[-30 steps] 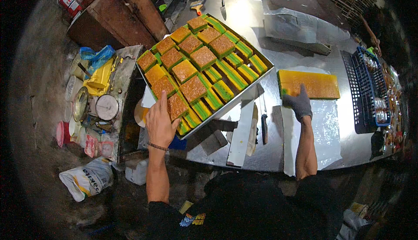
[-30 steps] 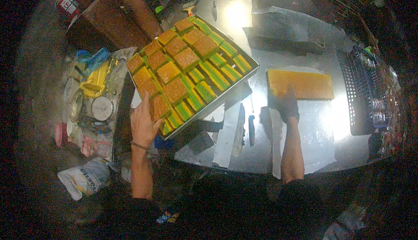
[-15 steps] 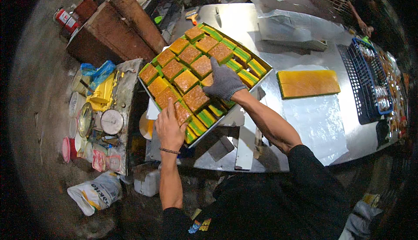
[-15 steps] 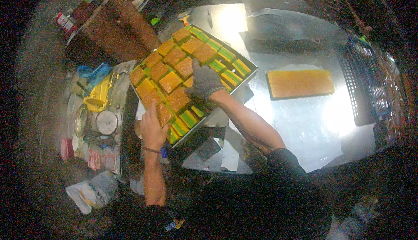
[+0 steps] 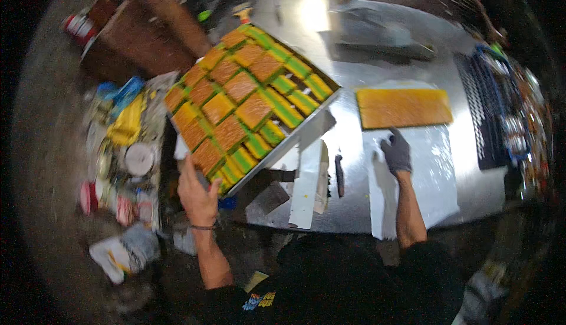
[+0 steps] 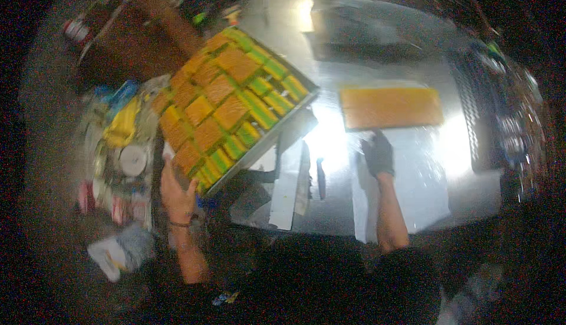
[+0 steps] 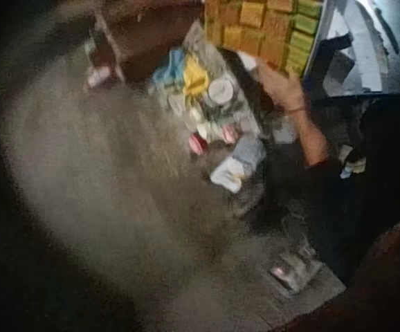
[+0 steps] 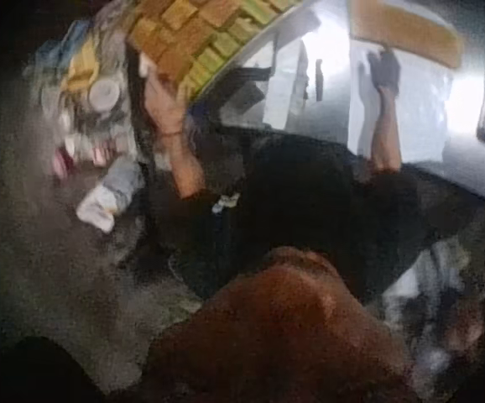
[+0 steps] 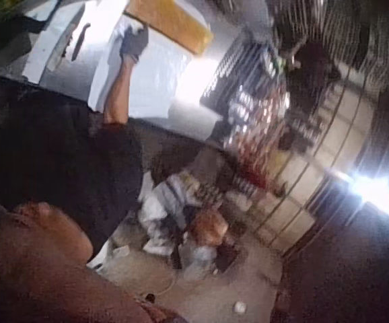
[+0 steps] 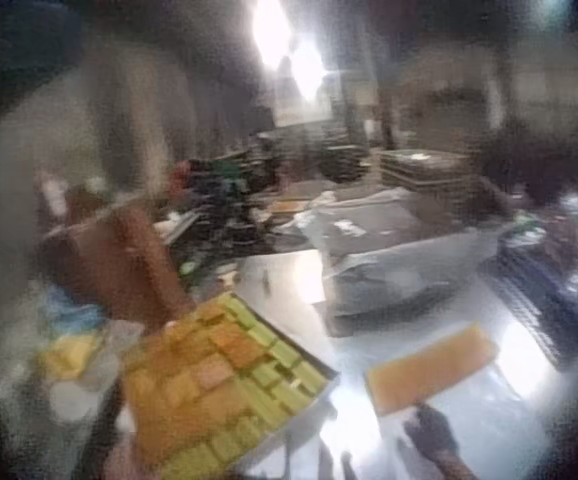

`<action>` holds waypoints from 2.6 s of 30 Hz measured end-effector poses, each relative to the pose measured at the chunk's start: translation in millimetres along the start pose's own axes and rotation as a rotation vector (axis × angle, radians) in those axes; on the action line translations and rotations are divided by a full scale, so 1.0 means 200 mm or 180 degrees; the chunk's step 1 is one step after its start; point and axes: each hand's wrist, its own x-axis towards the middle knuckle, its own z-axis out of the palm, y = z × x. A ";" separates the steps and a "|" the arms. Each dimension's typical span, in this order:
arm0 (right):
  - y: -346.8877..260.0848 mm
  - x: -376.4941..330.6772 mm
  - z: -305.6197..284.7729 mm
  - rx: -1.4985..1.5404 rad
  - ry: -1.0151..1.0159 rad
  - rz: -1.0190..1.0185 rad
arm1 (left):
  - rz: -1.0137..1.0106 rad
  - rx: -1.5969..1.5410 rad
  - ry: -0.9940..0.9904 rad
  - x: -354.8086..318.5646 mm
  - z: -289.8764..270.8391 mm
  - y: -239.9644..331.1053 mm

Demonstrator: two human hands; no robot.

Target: The person places rectangular food items into a metal tray lined with green and yellow leaf wrappers. They pick up each item from a nearby surface and arrange them in rows within the tray. The person then moves the filled tray to a different location.

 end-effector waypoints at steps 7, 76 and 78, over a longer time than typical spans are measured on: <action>-0.16 0.18 -0.03 0.0352 0.0008 -0.0832 | -0.0691 -0.0814 0.0077 -0.22 -0.08 0.17; -2.71 1.07 1.13 -0.2656 -0.2545 -0.4471 | 0.0309 0.0015 -0.0460 1.50 0.32 -0.80; -2.72 1.05 1.15 -0.2767 -0.2720 -0.4290 | 0.0297 -0.0038 -0.0568 1.51 0.32 -0.78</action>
